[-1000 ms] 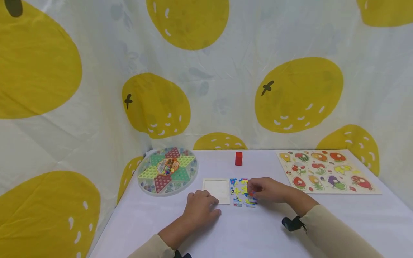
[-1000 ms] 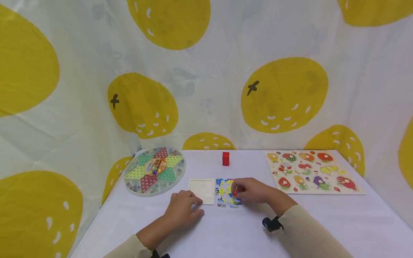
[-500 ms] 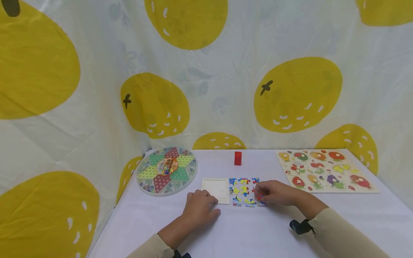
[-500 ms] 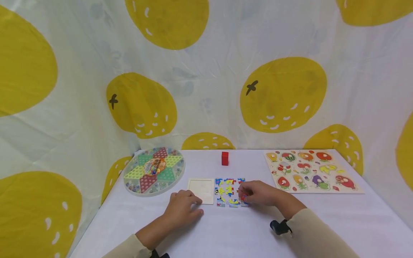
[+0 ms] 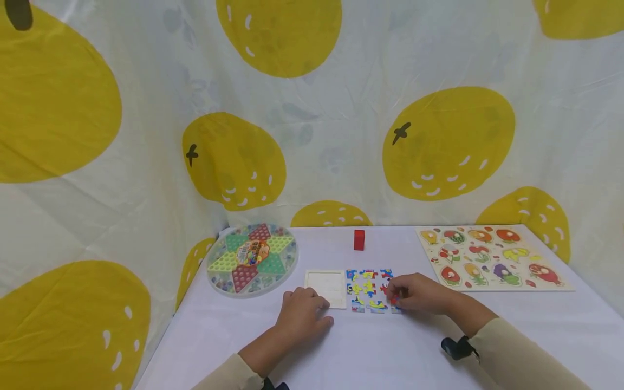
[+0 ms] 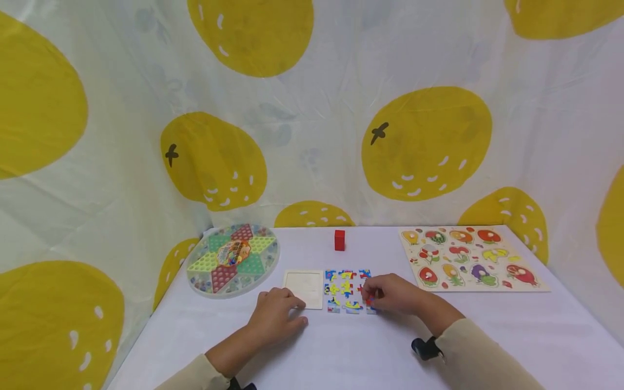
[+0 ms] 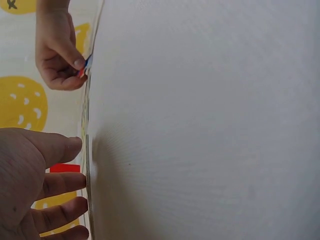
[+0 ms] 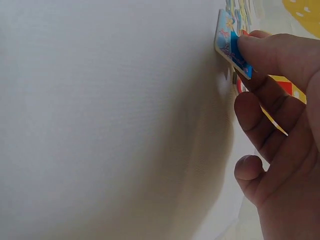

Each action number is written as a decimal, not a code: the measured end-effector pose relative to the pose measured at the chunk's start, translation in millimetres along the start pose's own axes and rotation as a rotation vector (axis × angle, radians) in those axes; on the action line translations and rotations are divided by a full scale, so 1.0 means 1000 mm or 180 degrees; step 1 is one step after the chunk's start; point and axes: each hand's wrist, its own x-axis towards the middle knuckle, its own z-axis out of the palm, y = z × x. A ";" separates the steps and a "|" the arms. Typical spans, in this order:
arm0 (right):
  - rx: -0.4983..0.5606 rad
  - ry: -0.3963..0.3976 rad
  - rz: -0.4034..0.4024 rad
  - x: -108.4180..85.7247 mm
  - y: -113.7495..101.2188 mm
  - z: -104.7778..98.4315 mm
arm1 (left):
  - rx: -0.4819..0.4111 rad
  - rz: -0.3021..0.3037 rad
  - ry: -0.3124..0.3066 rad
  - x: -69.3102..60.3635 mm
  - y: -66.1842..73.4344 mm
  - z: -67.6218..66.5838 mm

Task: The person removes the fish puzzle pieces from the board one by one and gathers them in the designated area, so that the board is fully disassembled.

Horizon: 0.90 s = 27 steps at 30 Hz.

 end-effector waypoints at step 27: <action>-0.0470 0.0159 -0.0353 -0.002 0.003 0.003 | 0.0122 0.0101 0.0125 -0.002 0.003 -0.002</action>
